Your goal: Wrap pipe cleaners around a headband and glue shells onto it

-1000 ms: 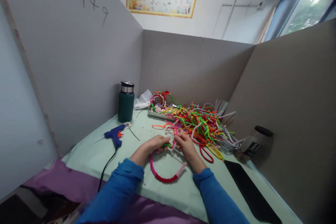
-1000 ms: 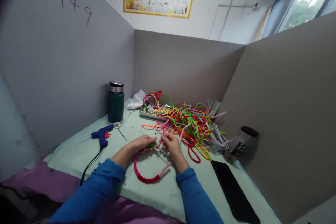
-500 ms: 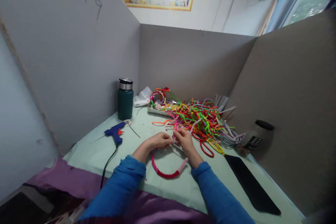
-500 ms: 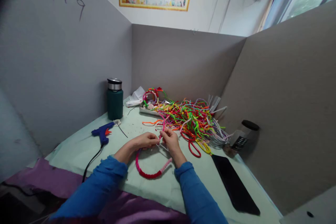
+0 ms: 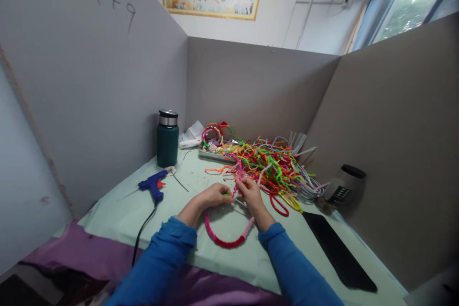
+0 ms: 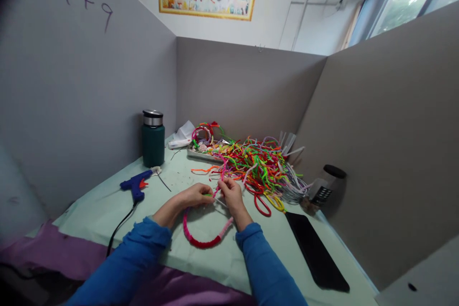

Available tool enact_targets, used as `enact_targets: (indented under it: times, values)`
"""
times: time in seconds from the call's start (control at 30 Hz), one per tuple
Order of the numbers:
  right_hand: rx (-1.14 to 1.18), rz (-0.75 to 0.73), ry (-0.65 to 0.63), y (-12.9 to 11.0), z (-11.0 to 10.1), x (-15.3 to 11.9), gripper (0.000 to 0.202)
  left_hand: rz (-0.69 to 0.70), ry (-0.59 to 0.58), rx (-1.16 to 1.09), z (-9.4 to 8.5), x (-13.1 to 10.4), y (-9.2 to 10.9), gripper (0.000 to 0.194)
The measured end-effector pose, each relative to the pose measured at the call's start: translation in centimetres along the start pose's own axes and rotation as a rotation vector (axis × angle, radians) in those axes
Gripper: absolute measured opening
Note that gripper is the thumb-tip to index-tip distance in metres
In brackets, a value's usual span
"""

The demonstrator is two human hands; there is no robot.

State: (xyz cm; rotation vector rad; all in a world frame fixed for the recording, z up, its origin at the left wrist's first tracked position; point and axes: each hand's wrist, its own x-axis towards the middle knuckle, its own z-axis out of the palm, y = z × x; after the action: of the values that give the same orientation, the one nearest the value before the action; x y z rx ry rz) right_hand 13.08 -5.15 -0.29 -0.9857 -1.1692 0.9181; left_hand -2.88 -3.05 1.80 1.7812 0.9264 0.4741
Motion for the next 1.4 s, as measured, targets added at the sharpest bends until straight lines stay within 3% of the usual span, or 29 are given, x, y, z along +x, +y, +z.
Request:
enact_targets:
  times: [0.13, 0.27, 0.37, 0.47, 0.53, 0.67, 0.73, 0.83, 0.93, 1.0, 1.1, 1.2, 1.27, 1.4]
  values:
    - [-0.092, -0.074, 0.036, 0.3, -0.6, 0.5, 0.033, -0.012, 0.01, -0.028, 0.1, 0.0, 0.0, 0.04]
    - [-0.287, -0.171, 0.111, -0.5, -2.9, 3.1, 0.033, -0.033, -0.027, -0.207, 0.0, 0.2, -0.3, 0.053]
    - [-0.644, -0.206, 0.29, -2.2, -4.8, 5.3, 0.031, -0.066, -0.029, -0.319, -0.1, 0.3, -0.3, 0.065]
    - [-1.066, -0.303, 0.394, -3.6, -4.8, 6.6, 0.029, -0.08, -0.012, -0.348, -0.1, 0.1, -0.1, 0.073]
    - [-1.187, -0.35, 0.255, -3.9, -3.5, 6.9, 0.027, -0.075, -0.015, -0.336, -0.2, -0.1, 0.0, 0.074]
    - [-1.247, -0.245, -0.274, -2.7, 1.0, 7.5, 0.024, -0.016, -0.089, -0.165, -0.2, -0.2, -0.2, 0.052]
    - [-1.3, -0.201, -0.35, -1.5, 3.0, 7.9, 0.03, 0.009, -0.13, -0.084, -0.1, 0.0, -0.6, 0.038]
    - [-1.377, -0.219, -0.342, 0.0, 5.1, 8.4, 0.033, 0.009, -0.138, -0.059, -0.1, 0.4, -1.3, 0.031]
    - [-1.238, -0.22, -0.329, 0.1, 6.2, 9.1, 0.018, 0.015, -0.129, -0.033, -0.1, 0.7, -1.8, 0.029]
    - [-0.914, -0.203, -0.259, -1.2, 6.3, 9.7, 0.018, 0.041, -0.126, -0.012, -0.2, 0.8, -1.9, 0.028]
    - [-0.275, -0.191, -0.052, -4.9, 5.3, 10.3, 0.023, 0.057, -0.128, 0.014, -0.1, 0.7, -1.9, 0.027]
    - [0.101, -0.219, 0.064, -8.0, 3.3, 9.4, 0.027, 0.051, -0.094, 0.029, 0.0, 0.7, -1.8, 0.026]
    - [0.129, -0.25, 0.059, -8.5, 1.9, 7.6, 0.025, 0.062, -0.057, 0.045, 0.2, 0.6, -1.6, 0.026]
    - [-0.219, -0.331, -0.079, -5.7, -0.3, 3.5, 0.019, 0.178, 0.038, 0.101, 0.2, 0.6, -1.2, 0.025]
